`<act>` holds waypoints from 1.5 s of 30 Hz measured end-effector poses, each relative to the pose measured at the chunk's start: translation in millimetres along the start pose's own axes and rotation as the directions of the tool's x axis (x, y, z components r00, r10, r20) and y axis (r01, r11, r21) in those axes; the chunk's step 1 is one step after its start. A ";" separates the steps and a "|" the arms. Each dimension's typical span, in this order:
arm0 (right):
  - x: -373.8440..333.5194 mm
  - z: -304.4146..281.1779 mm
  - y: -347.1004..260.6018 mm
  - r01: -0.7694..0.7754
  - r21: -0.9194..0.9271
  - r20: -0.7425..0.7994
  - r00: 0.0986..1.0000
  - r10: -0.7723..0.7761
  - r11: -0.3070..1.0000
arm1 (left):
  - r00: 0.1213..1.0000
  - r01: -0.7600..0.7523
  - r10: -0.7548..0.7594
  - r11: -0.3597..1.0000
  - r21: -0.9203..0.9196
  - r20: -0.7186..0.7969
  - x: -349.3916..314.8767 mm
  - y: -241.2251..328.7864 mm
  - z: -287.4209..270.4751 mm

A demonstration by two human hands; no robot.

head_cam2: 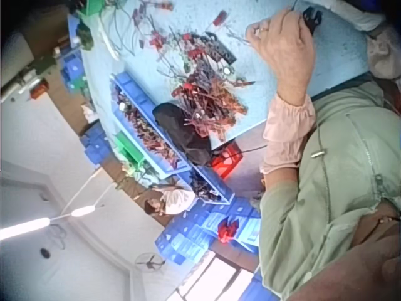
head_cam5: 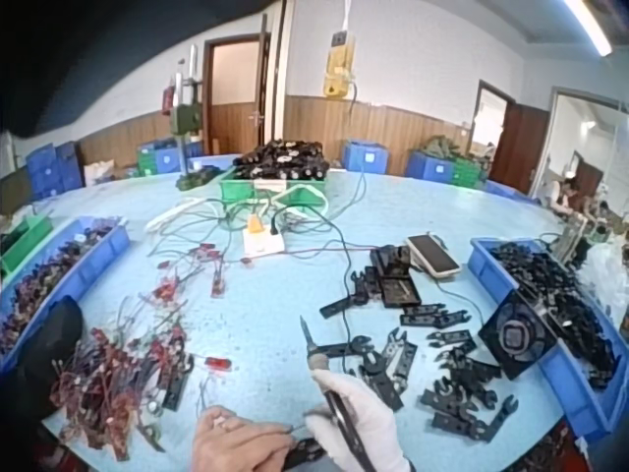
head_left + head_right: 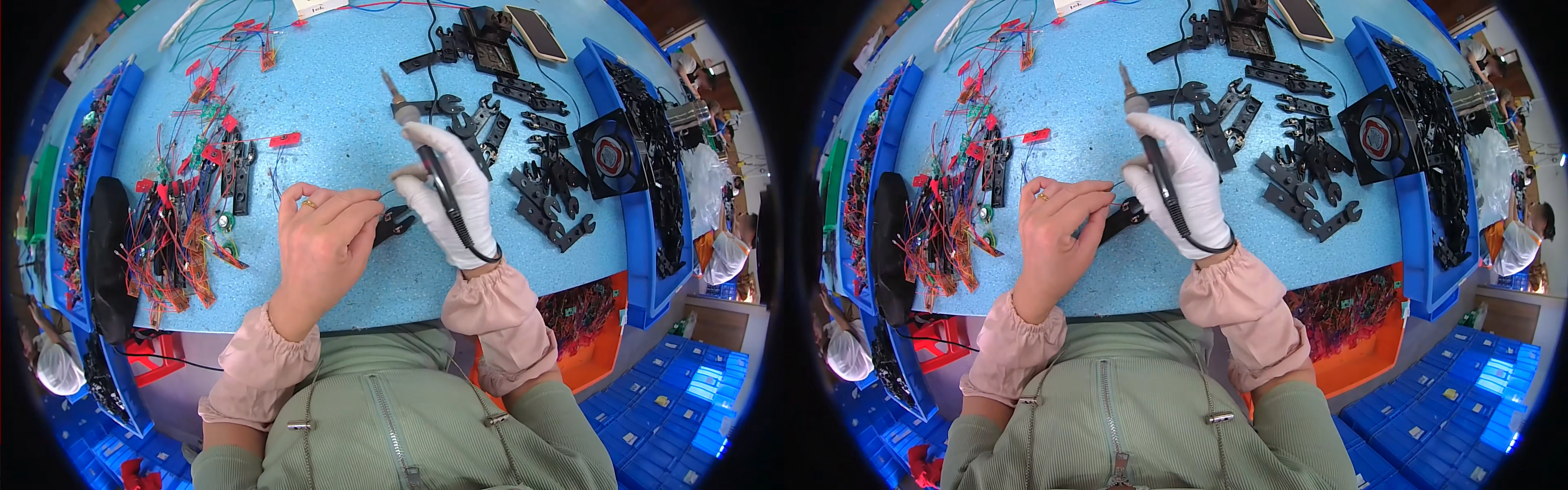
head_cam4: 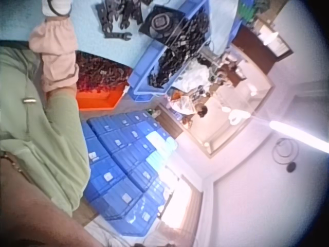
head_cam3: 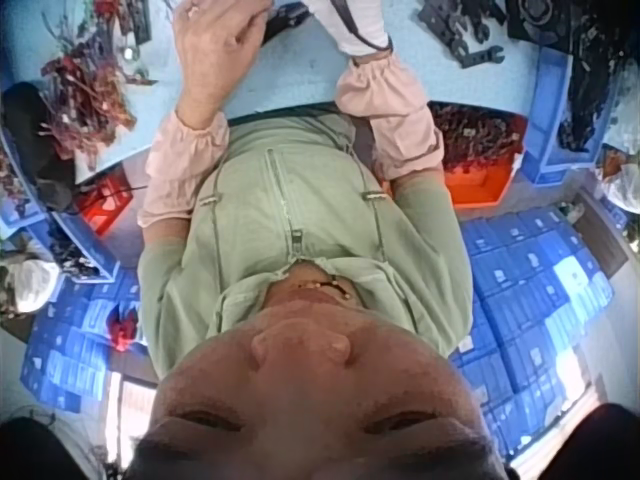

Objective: The person solders wires to circular components using a soldering iron and attaches them to black plastic pieces, soldering the wire connections in place.

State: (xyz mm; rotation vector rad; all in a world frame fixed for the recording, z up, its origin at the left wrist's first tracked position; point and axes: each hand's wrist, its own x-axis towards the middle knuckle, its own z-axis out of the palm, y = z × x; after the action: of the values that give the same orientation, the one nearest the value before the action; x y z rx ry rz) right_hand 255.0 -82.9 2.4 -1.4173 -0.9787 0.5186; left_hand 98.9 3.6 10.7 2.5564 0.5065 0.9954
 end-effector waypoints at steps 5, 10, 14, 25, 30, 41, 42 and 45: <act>0.7 -5.1 7.5 0.064 0.153 -0.028 0.998 -0.060 0.986 | 1.000 0.010 -0.010 0.999 -0.031 -0.015 -0.6 -0.4 0.3; -3.0 -3.2 2.2 -0.047 0.027 0.057 0.997 0.046 0.999 | 1.000 0.003 -0.004 0.999 -0.040 -0.028 1.2 2.4 -0.7; -4.2 -2.9 -0.3 -0.049 0.062 0.054 0.997 0.046 0.997 | 0.984 0.178 -0.180 0.978 -0.112 -0.009 -1.1 7.0 -0.1; -31.3 -0.9 0.5 0.269 -0.382 0.096 0.963 -0.252 0.884 | 0.998 0.055 -0.055 0.990 0.129 -0.003 -8.8 13.0 4.7; -34.7 3.4 5.1 0.261 -0.443 0.117 0.965 -0.233 0.858 | 0.999 0.032 -0.035 0.978 0.208 0.012 -15.4 17.7 8.7; -79.6 -20.9 -16.7 0.242 -0.340 -0.040 0.962 -0.271 0.909 | 0.993 0.112 -0.116 0.978 0.176 0.011 -22.8 17.5 10.8; -90.4 -25.6 -19.8 0.240 -0.344 -0.041 0.962 -0.270 0.908 | 0.993 0.112 -0.114 0.981 0.158 0.005 -22.2 17.5 11.7; -115.5 -28.8 -24.6 0.173 -0.256 -0.037 0.981 -0.189 0.951 | 0.993 0.118 -0.118 0.984 0.131 -0.010 -22.3 17.3 11.9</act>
State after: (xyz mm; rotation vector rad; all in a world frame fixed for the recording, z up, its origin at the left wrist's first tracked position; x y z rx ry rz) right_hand 210.5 -195.9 0.5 -1.5391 -1.1427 0.2184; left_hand 95.3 -23.7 -2.6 2.6042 0.7382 0.9529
